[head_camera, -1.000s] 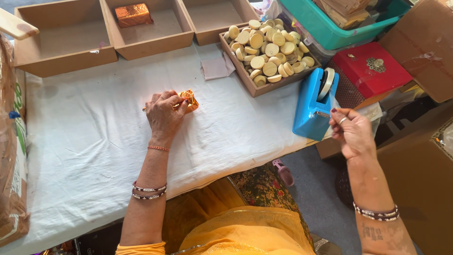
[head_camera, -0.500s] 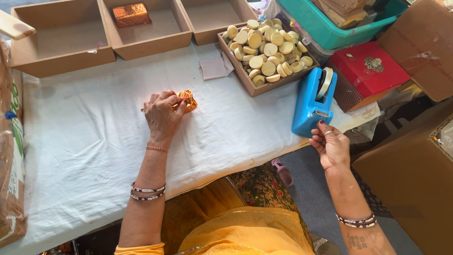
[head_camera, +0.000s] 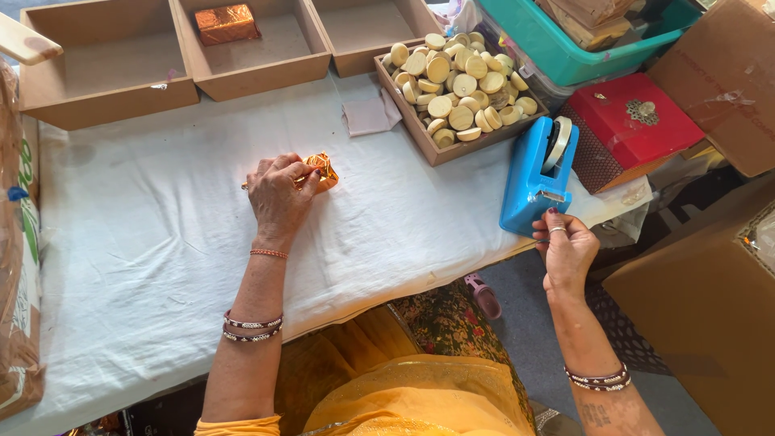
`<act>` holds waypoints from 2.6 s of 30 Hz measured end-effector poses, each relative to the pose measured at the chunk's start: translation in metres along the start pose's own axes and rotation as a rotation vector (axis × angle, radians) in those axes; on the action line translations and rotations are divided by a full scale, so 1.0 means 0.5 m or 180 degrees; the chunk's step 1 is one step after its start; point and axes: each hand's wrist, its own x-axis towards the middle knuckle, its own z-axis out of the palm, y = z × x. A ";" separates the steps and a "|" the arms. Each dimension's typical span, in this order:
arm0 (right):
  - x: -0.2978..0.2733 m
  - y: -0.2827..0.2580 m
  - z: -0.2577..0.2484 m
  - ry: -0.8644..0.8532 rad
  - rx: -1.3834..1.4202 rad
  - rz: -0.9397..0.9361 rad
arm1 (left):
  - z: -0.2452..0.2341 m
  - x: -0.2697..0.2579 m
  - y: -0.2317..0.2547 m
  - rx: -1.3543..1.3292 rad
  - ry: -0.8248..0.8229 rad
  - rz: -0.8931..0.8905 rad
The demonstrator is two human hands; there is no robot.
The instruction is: The person wipes rectangular wooden blocks one at a time using a white cloth before placing them into a cardboard box.
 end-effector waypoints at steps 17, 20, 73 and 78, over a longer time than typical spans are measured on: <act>-0.003 0.015 0.024 0.0368 0.0226 -0.0131 | 0.006 0.003 -0.004 -0.0034 0.0028 -0.0029; -0.004 0.018 0.027 0.0432 0.0293 -0.0049 | 0.007 0.001 -0.006 -0.0050 -0.0002 -0.0057; 0.027 -0.042 0.674 -0.2863 -0.0647 0.1595 | -0.006 0.031 0.029 -0.0193 -0.0180 -0.0921; 0.023 -0.033 0.678 -0.2872 -0.0808 0.1514 | 0.007 0.021 0.020 -0.0161 -0.0104 -0.0713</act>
